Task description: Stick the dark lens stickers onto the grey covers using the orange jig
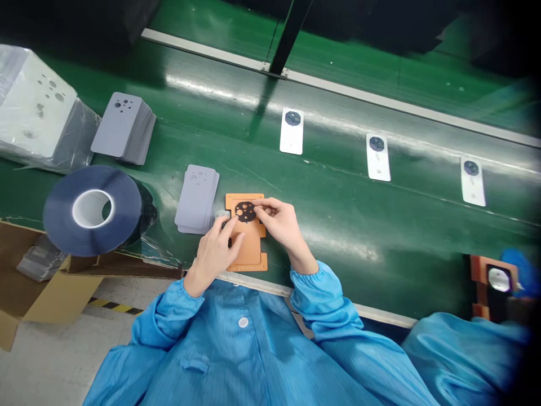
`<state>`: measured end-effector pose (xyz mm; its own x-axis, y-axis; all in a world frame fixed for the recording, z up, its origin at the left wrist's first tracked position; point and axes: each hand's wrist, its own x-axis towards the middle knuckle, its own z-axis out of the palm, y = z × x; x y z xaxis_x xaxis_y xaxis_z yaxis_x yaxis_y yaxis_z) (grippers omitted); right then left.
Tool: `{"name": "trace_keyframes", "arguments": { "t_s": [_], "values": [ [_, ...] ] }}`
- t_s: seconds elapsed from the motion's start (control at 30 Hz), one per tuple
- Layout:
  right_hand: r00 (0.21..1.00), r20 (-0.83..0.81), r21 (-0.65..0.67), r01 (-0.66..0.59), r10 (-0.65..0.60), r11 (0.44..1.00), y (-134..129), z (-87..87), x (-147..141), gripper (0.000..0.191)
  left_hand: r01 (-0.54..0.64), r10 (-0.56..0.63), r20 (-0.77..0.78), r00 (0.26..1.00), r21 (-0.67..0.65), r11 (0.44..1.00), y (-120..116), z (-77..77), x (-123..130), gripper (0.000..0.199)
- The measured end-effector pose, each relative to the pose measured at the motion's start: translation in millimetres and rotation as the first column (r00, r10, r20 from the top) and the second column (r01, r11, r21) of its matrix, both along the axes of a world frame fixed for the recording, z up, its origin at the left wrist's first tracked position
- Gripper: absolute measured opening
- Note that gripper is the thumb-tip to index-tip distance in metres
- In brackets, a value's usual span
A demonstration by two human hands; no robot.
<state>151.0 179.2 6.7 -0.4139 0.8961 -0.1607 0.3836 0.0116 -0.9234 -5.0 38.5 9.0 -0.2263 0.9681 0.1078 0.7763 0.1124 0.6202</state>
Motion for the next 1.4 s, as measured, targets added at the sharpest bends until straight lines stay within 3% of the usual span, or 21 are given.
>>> {"name": "trace_keyframes", "arguments": {
  "t_s": [0.13,0.3,0.4,0.77,0.97,1.07,1.23,1.4],
  "values": [
    [0.998,0.061,0.043,-0.004,0.002,0.999,-1,0.2,0,0.028,-0.009,0.008,-0.011,1.0,-0.014,1.0,2,1.7,2,0.043],
    [0.99,0.137,0.257,-0.073,0.038,0.964,-3,5.6,-2,0.027,-0.003,0.003,-0.056,0.998,-0.012,1.0,5,4.0,3,0.041],
    [0.98,0.188,0.32,-0.123,0.064,0.939,-3,6.3,-2,0.029,0.016,-0.015,-0.144,0.989,0.009,1.0,7,5.5,2,0.04],
    [0.954,0.285,0.337,-0.187,0.09,0.923,-6,10.7,-4,0.032,0.115,-0.104,-0.347,0.932,0.009,0.993,10,13.0,-4,0.039],
    [0.938,0.334,0.345,-0.211,0.091,0.914,-7,12.5,-4,0.032,0.288,-0.293,-0.439,0.849,-0.079,0.954,13,20.9,-17,0.042],
    [0.924,0.374,0.345,-0.224,0.086,0.912,-8,12.4,-3,0.032,0.315,-0.35,-0.46,0.816,-0.154,0.937,15,29.0,-23,0.044],
    [0.877,0.473,0.358,-0.275,0.08,0.892,-8,16.0,-3,0.034,0.323,-0.4,-0.471,0.786,-0.239,0.916,17,38.2,-25,0.044],
    [0.79,0.608,0.361,-0.37,0.085,0.856,-9,23.0,-3,0.036,0.322,-0.413,-0.513,0.752,-0.261,0.91,14,37.3,-23,0.047]
  ]
}}
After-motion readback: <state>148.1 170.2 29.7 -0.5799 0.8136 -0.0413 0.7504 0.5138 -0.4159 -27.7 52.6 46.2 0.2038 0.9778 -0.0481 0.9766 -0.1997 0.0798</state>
